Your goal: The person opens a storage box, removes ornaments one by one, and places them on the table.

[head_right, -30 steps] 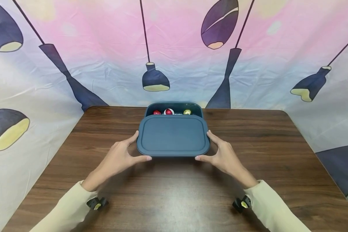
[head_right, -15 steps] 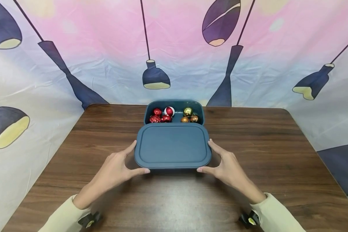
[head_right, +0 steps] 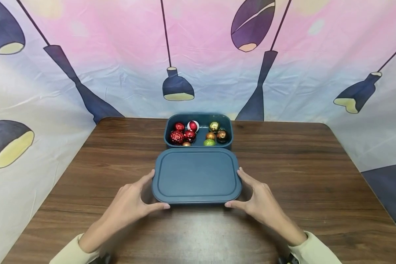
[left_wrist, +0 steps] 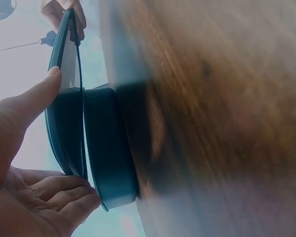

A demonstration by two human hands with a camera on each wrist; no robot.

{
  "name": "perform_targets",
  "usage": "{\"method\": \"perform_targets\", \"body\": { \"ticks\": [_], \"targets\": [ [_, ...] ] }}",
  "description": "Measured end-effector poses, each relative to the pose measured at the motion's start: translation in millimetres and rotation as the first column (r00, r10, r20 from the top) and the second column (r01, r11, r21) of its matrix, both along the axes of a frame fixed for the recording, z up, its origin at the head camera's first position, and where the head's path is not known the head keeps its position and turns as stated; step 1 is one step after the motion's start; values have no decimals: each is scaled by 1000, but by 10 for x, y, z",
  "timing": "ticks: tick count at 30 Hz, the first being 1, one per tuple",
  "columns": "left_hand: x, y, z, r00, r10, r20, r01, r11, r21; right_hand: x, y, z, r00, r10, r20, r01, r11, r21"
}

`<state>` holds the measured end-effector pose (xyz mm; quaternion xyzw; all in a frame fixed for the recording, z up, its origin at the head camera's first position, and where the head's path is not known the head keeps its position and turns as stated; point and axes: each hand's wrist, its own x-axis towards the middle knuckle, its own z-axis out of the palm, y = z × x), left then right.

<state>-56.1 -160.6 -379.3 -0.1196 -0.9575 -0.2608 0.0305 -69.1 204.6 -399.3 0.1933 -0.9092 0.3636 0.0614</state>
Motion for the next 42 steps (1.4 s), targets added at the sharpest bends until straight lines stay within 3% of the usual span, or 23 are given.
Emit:
{"method": "perform_targets", "body": {
  "ticks": [5, 18, 25, 42],
  "targets": [
    [28, 10, -40, 1000, -7, -3, 7, 1000, 4, 42, 3, -17, 1000, -1, 2, 1, 1000, 10],
    [10, 21, -205, 996, -34, 79, 34, 999, -1, 23, -4, -145, 990, -8, 143, 2, 999, 44],
    [-10, 29, -233, 994, -50, 97, 53, 998, -21, 15, -13, -178, 984, -7, 180, -5, 998, 66],
    [-31, 82, -252, 995, -73, 73, 84, 982, -172, 20, -80, -213, 987, -26, 160, 2, 989, 145]
  ]
}}
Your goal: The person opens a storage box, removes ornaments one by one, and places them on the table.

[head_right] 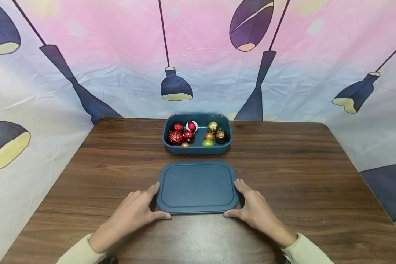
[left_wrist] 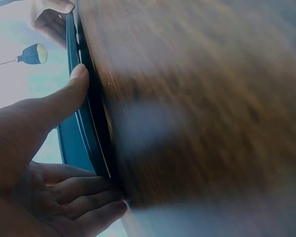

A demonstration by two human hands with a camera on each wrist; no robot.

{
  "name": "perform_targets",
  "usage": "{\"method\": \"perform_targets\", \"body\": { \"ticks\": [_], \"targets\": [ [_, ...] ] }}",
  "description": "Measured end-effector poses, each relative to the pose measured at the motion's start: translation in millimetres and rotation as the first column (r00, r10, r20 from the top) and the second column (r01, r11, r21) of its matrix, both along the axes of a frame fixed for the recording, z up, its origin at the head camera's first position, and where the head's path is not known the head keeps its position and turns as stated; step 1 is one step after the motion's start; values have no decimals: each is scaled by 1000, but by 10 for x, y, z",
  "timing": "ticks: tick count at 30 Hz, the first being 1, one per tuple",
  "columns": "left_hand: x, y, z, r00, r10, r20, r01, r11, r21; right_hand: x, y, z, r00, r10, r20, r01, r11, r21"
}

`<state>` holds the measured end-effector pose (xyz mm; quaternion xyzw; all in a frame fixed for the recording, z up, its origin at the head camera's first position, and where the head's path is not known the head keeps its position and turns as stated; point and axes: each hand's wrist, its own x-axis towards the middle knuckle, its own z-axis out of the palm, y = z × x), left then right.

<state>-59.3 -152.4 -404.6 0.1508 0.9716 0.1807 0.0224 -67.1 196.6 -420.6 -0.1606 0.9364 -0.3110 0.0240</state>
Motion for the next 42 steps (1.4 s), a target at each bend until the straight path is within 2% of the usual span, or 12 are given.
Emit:
{"method": "perform_targets", "body": {
  "ticks": [8, 15, 22, 27, 30, 33, 42],
  "targets": [
    [9, 39, 12, 1000, 5, 17, -4, 999, -41, 7, -12, -36, 999, 4, -37, -3, 999, 32],
    [14, 54, 21, 1000, 8, 20, -7, 999, -49, -7, 2, -24, 999, 28, -28, -27, 999, 35],
    [4, 55, 17, 1000, 1, 24, 0, 998, -56, -89, 52, 116, 997, 81, 9, -81, 996, 25],
    [-28, 40, 57, 999, 3, 43, -2, 1000, -24, -232, 96, 247, 996, 75, -41, -76, 997, -8],
    [-95, 25, 128, 998, 25, 59, -25, 1000, 8, -344, 95, 339, 994, 65, -83, -67, 997, -23],
    [-207, -2, 217, 998, 42, 53, -45, 998, 44, -471, 82, 444, 993, 48, -109, -51, 998, -27],
    [-641, -101, 432, 997, 80, -7, -78, 979, 188, -928, 25, 653, 987, 29, -157, -39, 998, -59]
  ]
}}
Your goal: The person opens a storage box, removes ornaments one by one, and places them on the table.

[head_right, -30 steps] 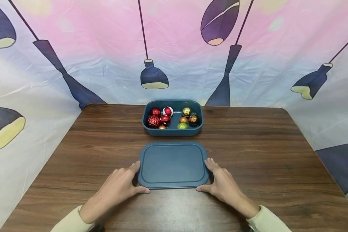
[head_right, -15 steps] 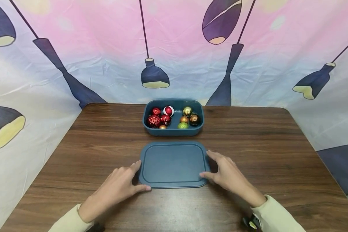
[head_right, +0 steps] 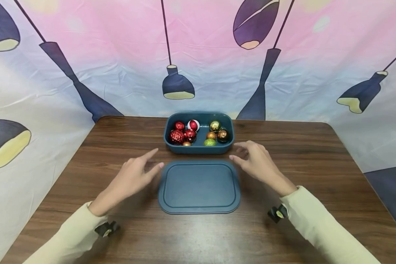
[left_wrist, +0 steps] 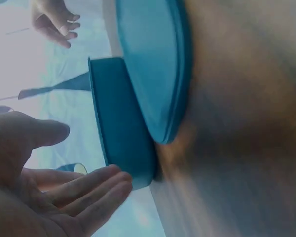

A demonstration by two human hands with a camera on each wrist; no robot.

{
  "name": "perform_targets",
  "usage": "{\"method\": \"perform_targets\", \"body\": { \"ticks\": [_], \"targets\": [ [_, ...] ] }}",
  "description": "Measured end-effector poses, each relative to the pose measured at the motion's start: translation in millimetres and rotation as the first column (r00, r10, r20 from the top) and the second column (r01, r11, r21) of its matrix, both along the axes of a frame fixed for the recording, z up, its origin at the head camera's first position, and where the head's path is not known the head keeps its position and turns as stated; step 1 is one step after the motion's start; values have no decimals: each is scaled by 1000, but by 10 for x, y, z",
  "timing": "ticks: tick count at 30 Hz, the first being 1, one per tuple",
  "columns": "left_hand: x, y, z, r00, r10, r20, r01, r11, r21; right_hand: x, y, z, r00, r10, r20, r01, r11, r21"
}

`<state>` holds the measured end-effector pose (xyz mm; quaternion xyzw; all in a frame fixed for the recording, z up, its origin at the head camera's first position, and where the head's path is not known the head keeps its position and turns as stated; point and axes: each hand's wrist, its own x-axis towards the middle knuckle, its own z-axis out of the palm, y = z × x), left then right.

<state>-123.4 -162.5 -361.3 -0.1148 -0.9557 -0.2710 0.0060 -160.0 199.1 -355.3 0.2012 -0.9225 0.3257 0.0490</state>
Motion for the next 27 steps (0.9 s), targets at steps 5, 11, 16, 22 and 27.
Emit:
{"method": "perform_targets", "body": {
  "ticks": [5, 11, 16, 22, 27],
  "targets": [
    [-241, 10, 37, 1000, 5, 10, -6, 997, 75, -241, -49, 52, 1000, -2, -3, 2, 999, 36],
    [-481, 21, 25, 998, 28, 57, -34, 993, 115, -467, -78, 75, 1000, -1, 31, -1, 999, 53],
    [-636, 14, -5, 990, 17, 140, -47, 976, 214, -617, -95, 68, 996, -12, 93, 6, 998, 63],
    [-787, 26, -81, 970, -27, 241, -66, 926, 371, -778, -129, 23, 985, -49, 166, 34, 996, 87],
    [-848, 56, -111, 950, -29, 310, -128, 872, 472, -894, -157, -23, 976, -53, 212, 32, 994, 101]
  ]
}}
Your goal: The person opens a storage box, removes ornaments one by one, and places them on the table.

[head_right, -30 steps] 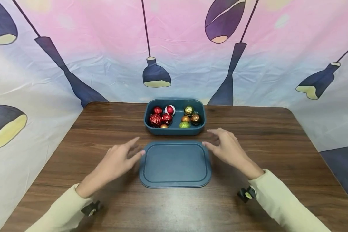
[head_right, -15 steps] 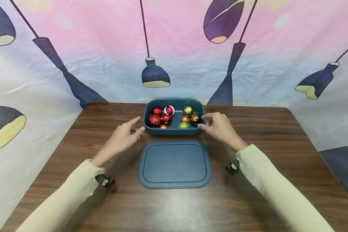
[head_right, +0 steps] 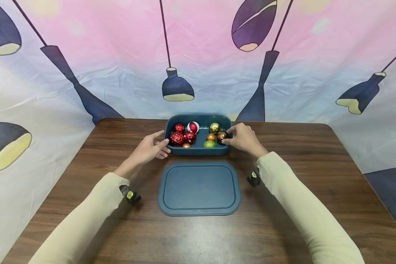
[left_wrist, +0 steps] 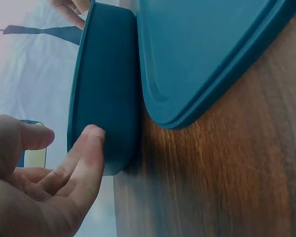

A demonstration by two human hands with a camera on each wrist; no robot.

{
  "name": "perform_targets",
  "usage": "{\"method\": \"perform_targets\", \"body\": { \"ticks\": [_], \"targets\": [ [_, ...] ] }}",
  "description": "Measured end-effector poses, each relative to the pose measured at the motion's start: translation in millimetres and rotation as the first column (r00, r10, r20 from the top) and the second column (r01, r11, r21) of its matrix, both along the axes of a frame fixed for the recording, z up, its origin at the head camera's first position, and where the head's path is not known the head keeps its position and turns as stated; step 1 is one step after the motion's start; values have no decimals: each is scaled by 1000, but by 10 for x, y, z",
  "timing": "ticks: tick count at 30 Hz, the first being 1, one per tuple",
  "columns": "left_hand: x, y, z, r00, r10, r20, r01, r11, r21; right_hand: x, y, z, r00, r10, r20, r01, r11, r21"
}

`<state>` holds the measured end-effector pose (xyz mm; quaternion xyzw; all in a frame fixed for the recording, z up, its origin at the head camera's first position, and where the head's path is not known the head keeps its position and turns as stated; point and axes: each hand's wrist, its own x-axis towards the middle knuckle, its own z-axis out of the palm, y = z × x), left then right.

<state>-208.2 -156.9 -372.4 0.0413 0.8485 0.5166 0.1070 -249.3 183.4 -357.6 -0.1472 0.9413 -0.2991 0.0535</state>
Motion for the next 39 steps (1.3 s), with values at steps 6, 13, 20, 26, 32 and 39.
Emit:
{"method": "perform_targets", "body": {
  "ticks": [6, 13, 20, 26, 32, 39],
  "targets": [
    [-50, 25, -27, 999, 18, 35, -20, 998, 64, -81, -34, -15, 999, -20, 49, 20, 1000, 1],
    [-112, 22, -93, 997, 36, 71, -43, 993, 111, -167, -48, -67, 997, -30, 69, 29, 1000, 12],
    [-140, 20, -127, 988, 57, 144, -82, 982, 172, -202, -52, -129, 996, -22, 81, 21, 1000, 22],
    [-162, 52, -130, 982, 65, 175, -101, 975, 200, -191, -66, -144, 995, -42, 91, 42, 999, -5],
    [-169, 59, -149, 979, 54, 198, -101, 967, 236, -215, -108, -178, 992, -67, 105, 69, 998, -8],
    [-188, 59, -153, 975, 21, 221, -90, 948, 305, -230, -134, -203, 986, -103, 132, 105, 994, -10]
  ]
}}
